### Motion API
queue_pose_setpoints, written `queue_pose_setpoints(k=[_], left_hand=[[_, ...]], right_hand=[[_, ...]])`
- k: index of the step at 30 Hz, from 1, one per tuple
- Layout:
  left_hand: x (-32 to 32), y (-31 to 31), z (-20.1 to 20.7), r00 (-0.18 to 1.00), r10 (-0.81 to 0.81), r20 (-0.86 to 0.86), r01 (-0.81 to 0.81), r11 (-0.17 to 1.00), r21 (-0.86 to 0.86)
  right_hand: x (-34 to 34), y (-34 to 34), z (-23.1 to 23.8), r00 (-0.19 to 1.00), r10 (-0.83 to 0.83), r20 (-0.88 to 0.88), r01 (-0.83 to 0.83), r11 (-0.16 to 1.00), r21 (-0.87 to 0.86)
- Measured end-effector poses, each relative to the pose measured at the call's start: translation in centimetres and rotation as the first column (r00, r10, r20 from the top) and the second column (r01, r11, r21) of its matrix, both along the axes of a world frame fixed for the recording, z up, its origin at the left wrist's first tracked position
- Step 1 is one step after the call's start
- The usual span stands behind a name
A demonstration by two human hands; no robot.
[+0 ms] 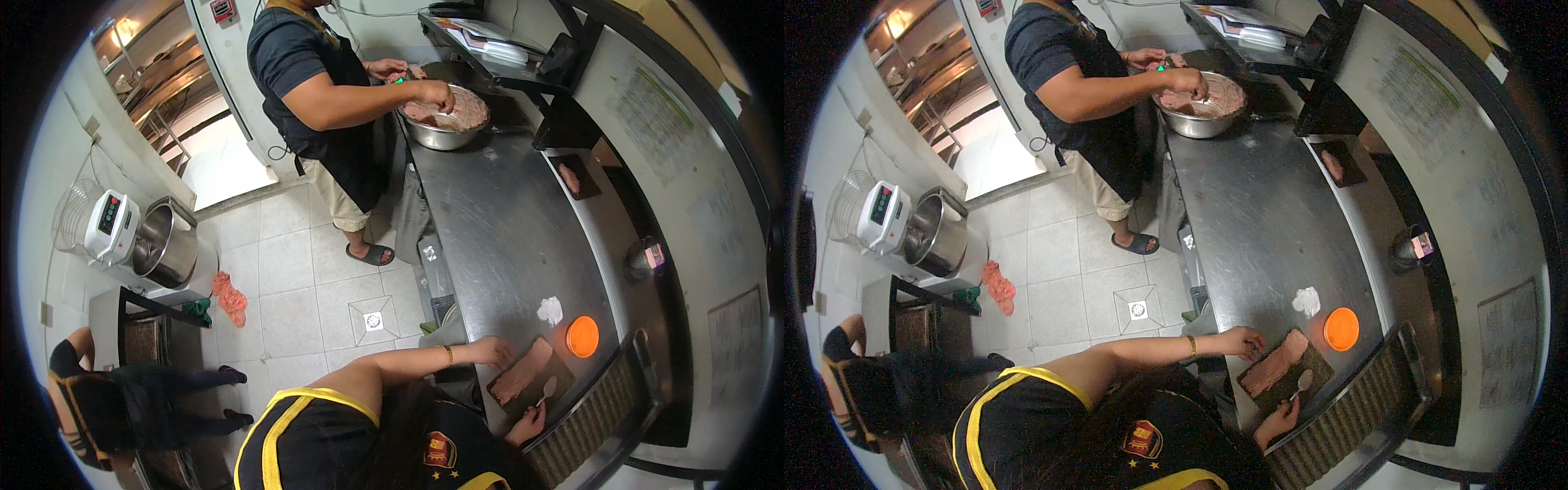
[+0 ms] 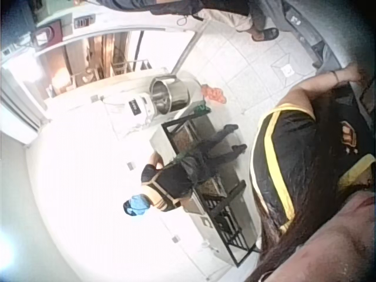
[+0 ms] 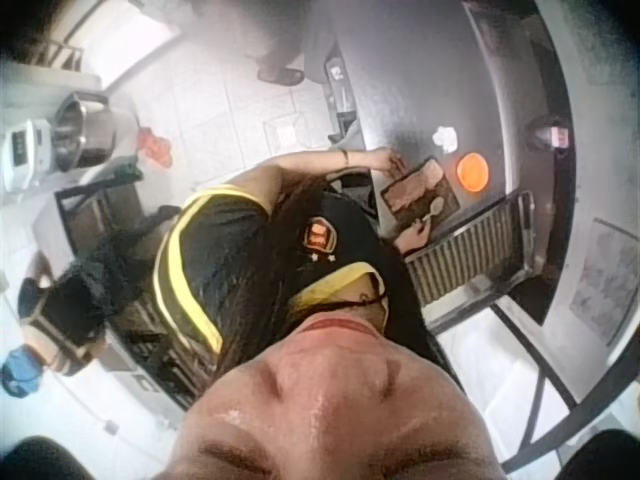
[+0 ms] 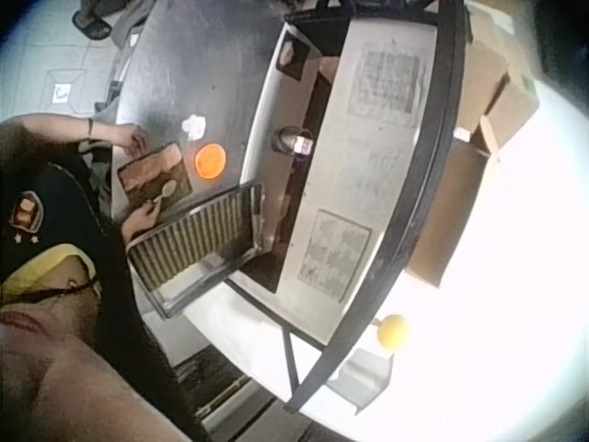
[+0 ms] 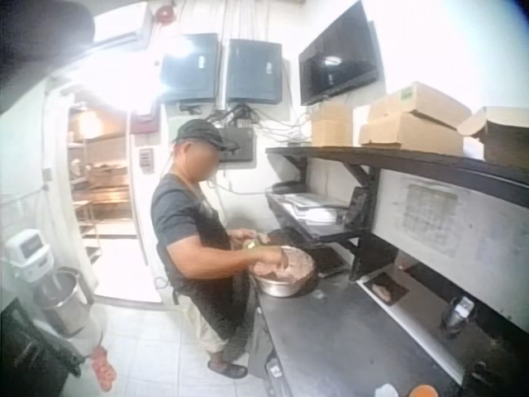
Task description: The person spreads a pink paste onto a sheet of seaweed using a spoon. They then roll the seaweed into a cylindrical shape and place it on a tray.
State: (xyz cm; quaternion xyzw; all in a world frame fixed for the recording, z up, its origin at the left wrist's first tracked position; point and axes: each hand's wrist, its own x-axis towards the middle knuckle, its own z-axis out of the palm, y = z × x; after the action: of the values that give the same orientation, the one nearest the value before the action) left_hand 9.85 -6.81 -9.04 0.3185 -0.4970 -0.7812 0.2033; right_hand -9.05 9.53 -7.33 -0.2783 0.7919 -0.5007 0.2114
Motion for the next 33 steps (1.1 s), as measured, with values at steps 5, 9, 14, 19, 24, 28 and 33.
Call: queue_pose_setpoints(k=[5,9,14,19,24,28,33], left_hand=[[0.3,0.0,0.7,1.0,0.015,0.008,-0.016,0.999,0.043],[0.1,-0.2,-0.8,1.0,0.009,-0.028,-0.008,0.999,0.053],[0.1,-0.2,0.0,1.0,-0.001,-0.009,0.002,0.999,0.054],[0.1,-0.1,-0.2,1.0,-0.001,-0.006,0.002,0.999,0.051],[0.2,-0.3,0.2,0.999,-0.035,-0.006,0.036,0.998,0.052],[0.6,-0.4,1.1,0.999,-0.048,0.025,0.049,0.998,-0.035],[0.6,-0.2,1.4,0.999,-0.042,0.021,0.041,0.998,0.038]], right_hand=[[0.1,-0.1,-0.1,1.0,0.0,0.019,0.001,1.0,-0.024],[-0.4,0.0,-1.0,0.996,-0.024,0.09,0.027,0.999,-0.028],[-0.5,-0.1,-0.6,0.999,0.0,0.033,-0.001,1.0,0.016],[-0.4,-0.1,-0.6,1.0,-0.009,0.008,0.008,0.999,0.042],[-0.5,0.2,-0.9,1.0,0.012,-0.023,-0.011,0.999,0.031],[-0.3,0.1,-0.3,0.999,0.019,-0.041,-0.016,0.997,0.078],[-0.3,-0.1,-0.6,0.996,0.018,-0.09,-0.015,0.999,0.028]])
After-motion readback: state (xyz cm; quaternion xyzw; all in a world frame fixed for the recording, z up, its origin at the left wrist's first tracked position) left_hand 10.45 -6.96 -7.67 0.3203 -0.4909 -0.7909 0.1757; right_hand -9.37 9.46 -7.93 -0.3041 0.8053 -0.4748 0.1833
